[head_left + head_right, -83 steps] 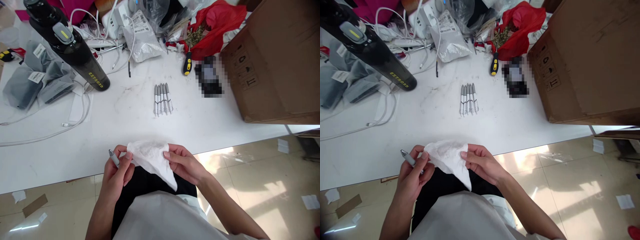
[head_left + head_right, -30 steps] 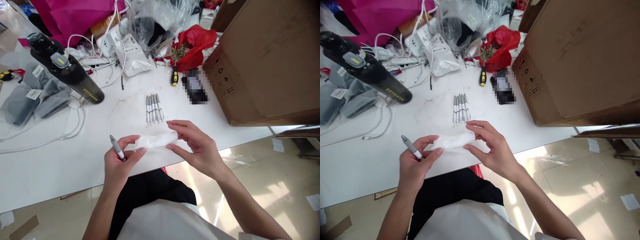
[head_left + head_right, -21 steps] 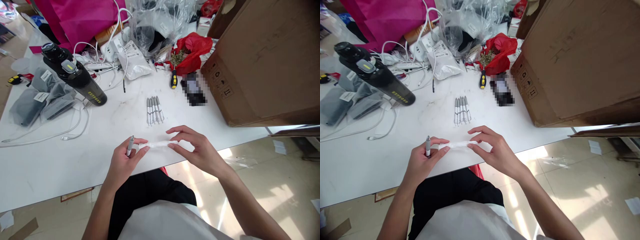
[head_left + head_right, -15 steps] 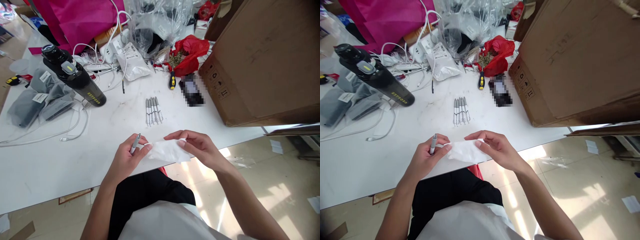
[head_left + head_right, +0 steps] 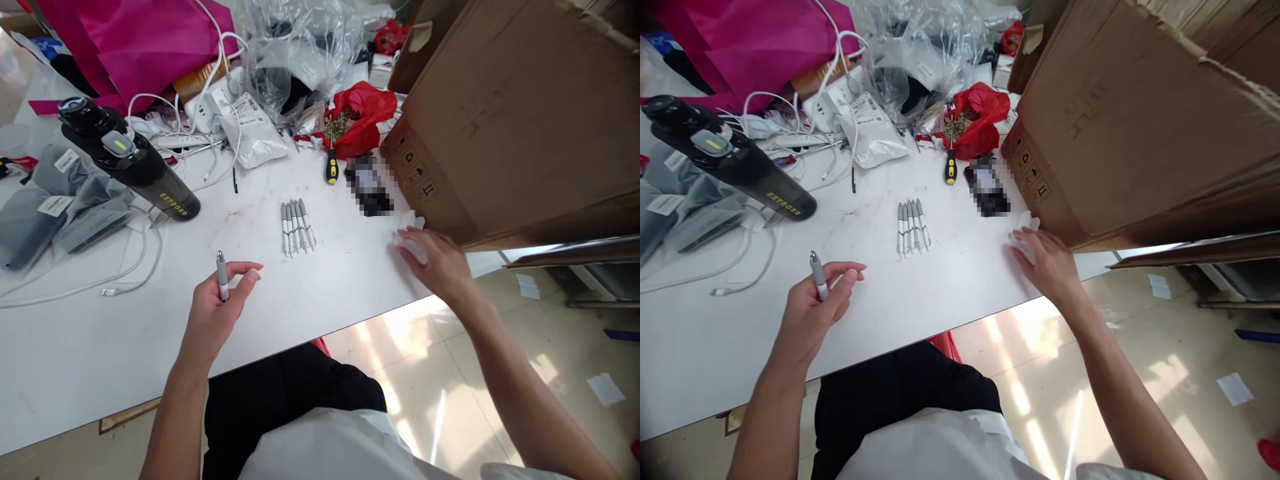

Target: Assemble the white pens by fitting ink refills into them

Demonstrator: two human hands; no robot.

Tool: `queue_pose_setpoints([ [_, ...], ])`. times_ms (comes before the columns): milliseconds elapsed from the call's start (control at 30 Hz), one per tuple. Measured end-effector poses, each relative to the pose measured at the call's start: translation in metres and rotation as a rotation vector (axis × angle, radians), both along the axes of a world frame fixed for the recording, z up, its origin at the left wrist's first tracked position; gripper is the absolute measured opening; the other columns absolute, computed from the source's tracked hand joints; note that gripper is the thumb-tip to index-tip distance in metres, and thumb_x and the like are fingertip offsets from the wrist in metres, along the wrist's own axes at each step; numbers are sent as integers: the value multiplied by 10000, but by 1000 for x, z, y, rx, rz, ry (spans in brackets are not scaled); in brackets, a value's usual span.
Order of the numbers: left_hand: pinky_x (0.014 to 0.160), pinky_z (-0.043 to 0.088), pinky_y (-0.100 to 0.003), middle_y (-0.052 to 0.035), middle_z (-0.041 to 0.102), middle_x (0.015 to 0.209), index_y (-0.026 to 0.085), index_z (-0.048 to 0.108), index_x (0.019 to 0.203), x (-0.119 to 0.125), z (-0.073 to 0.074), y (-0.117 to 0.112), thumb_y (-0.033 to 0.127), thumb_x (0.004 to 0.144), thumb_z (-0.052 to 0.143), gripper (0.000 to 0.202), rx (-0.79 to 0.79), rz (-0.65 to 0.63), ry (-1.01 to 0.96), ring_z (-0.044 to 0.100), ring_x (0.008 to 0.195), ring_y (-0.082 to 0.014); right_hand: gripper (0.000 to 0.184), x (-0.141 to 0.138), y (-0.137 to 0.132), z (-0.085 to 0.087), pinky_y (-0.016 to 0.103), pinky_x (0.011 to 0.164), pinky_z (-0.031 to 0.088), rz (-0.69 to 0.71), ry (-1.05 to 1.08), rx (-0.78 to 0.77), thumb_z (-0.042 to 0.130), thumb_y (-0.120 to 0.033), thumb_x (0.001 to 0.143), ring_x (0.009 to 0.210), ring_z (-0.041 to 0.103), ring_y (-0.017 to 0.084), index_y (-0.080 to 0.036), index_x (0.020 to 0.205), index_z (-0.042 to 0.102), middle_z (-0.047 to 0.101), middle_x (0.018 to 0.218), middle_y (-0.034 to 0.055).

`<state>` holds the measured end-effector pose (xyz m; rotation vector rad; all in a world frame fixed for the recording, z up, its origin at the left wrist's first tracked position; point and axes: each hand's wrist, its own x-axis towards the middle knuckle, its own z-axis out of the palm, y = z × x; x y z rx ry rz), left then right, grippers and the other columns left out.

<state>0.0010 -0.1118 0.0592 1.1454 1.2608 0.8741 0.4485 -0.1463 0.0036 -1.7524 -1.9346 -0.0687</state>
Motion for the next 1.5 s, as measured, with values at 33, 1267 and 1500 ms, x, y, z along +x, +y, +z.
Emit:
queue_pose_setpoints([
  [33,466,154,-271,74,334,627,233,838,1149,0,1,1,578,974,860,387,-10,16,-4,195,501,-73,305,-4,-1,-4,557,1089,603,11,-41,-17,642,-435,1101,1207,809,377,-196,1244,767,838,1320,211],
  [1267,1306,532,-525,-101,830,1404,272,825,1271,21,-60,121,478,942,939,404,282,2,-461,775,1367,-319,618,-186,159,9,297,538,235,606,893,-478,610,-772,1069,573,307,119,-189,986,797,376,640,-68],
  [1500,1213,612,-465,-74,867,1268,263,807,1139,27,-59,119,504,845,1015,433,302,75,-495,819,1264,-288,607,-193,161,-1,271,459,233,724,1273,-853,709,-754,1028,497,235,85,-163,903,770,281,584,-111],
])
